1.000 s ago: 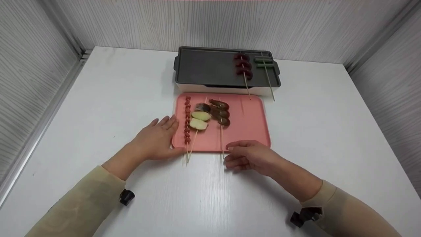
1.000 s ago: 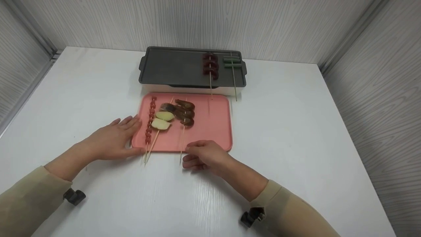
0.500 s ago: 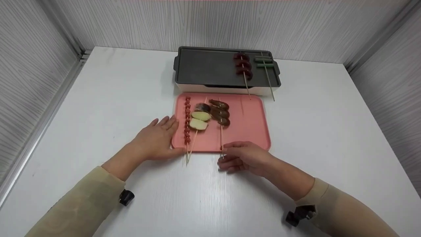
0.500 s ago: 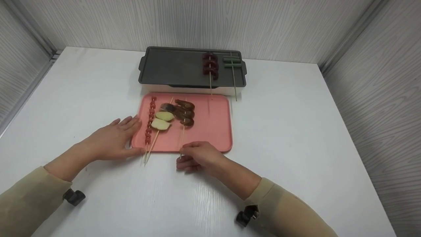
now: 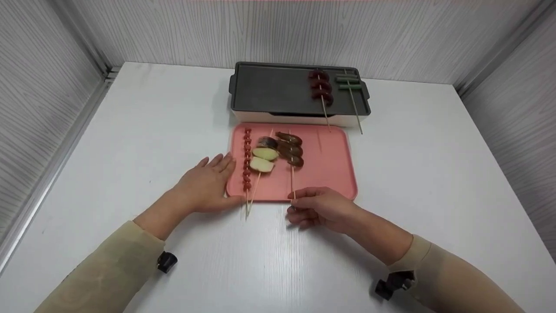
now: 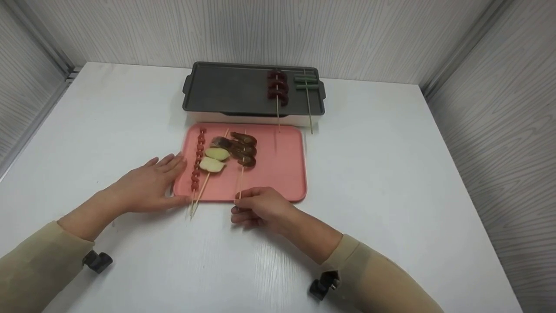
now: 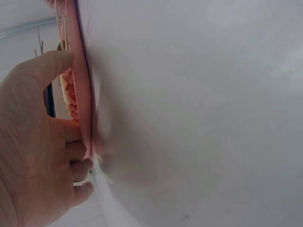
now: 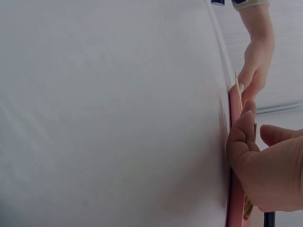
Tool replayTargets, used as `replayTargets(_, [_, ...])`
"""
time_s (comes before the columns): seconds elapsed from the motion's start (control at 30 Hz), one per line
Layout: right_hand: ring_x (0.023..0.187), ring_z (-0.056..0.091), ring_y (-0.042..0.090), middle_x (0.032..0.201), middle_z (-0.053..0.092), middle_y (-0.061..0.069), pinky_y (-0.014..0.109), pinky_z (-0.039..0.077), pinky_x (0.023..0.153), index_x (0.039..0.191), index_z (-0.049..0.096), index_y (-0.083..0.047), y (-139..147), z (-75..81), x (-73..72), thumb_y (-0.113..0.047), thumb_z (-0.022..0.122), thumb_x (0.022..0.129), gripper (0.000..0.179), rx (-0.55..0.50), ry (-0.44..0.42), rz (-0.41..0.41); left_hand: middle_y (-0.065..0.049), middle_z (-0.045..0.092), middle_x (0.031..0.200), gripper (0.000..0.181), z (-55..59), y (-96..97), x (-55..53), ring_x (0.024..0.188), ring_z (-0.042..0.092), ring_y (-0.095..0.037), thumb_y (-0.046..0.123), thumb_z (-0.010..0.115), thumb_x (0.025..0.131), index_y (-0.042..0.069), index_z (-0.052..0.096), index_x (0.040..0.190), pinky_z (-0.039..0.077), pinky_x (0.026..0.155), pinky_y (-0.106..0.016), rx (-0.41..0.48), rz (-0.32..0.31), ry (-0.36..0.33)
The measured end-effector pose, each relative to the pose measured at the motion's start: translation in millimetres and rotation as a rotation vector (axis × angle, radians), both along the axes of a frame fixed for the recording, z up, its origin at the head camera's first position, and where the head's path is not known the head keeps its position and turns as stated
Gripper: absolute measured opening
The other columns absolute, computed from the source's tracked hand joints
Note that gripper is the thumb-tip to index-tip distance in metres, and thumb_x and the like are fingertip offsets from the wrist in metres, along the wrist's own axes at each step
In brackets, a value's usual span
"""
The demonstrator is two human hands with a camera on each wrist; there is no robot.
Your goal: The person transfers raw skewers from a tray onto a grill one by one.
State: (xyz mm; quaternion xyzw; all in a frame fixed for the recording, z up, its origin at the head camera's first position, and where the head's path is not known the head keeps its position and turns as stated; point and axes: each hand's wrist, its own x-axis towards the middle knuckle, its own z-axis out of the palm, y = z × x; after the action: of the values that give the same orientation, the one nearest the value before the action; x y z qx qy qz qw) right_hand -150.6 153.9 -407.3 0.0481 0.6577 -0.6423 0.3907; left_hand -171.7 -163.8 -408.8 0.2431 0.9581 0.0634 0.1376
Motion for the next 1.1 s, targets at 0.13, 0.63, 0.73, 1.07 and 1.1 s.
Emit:
replayTargets(0.13, [0.093, 0.078, 0.021, 0.11, 0.075, 0.015, 0.032, 0.062, 0.078, 0.136, 0.062, 0.004, 1, 1.3, 1.1, -0.01, 0.066, 0.104, 0.036, -0.005, 0.007, -0.001, -0.025, 0.024, 0.171, 0.1, 0.4, -0.5, 0.5, 0.159, 0.023, -0.044, 0.066, 0.052, 0.099, -0.008, 0.028, 0.163, 0.021, 0.127, -0.06, 0.009, 0.0, 0.006])
replayTargets(0.63, [0.092, 0.078, 0.021, 0.109, 0.076, 0.014, 0.037, 0.063, 0.088, 0.135, 0.065, 0.004, 10, 9.3, 3.5, -0.008, 0.067, 0.103, 0.034, 0.026, 0.032, -0.026, -0.026, 0.024, 0.171, 0.1, -0.1, -0.6, -0.3, 0.158, 0.023, -0.045, 0.066, 0.052, 0.1, -0.008, 0.028, 0.163, 0.021, 0.127, -0.06, 0.008, -0.001, 0.006])
replayTargets(0.73, [0.091, 0.078, 0.02, 0.108, 0.076, 0.013, 0.036, 0.062, 0.088, 0.136, 0.063, 0.005, 12, 11.5, 3.8, -0.007, 0.067, 0.103, 0.035, 0.024, 0.037, -0.036, -0.026, 0.024, 0.171, 0.1, 0.0, -0.7, -0.2, 0.158, 0.023, -0.045, 0.066, 0.052, 0.1, -0.008, 0.028, 0.163, 0.02, 0.128, -0.06, 0.011, 0.001, 0.004])
replayTargets(1.07, [0.089, 0.075, 0.016, 0.102, 0.075, 0.008, 0.03, 0.059, 0.082, 0.139, 0.06, 0.007, 14, 17.0, 6.1, -0.006, 0.064, 0.105, 0.036, 0.018, 0.054, -0.053, -0.026, 0.024, 0.171, 0.102, -1.9, -0.1, -0.8, 0.158, 0.023, -0.044, 0.067, 0.053, 0.099, -0.008, 0.028, 0.163, 0.021, 0.127, -0.06, 0.014, 0.005, 0.009])
replayTargets(1.1, [0.089, 0.075, 0.016, 0.101, 0.075, 0.007, 0.029, 0.058, 0.082, 0.139, 0.059, 0.007, 15, 17.2, 6.3, -0.006, 0.064, 0.105, 0.037, 0.02, 0.056, -0.053, -0.026, 0.024, 0.171, 0.102, -1.9, 0.1, -0.8, 0.158, 0.023, -0.044, 0.067, 0.053, 0.098, -0.008, 0.028, 0.163, 0.021, 0.127, -0.06, 0.015, 0.006, 0.009])
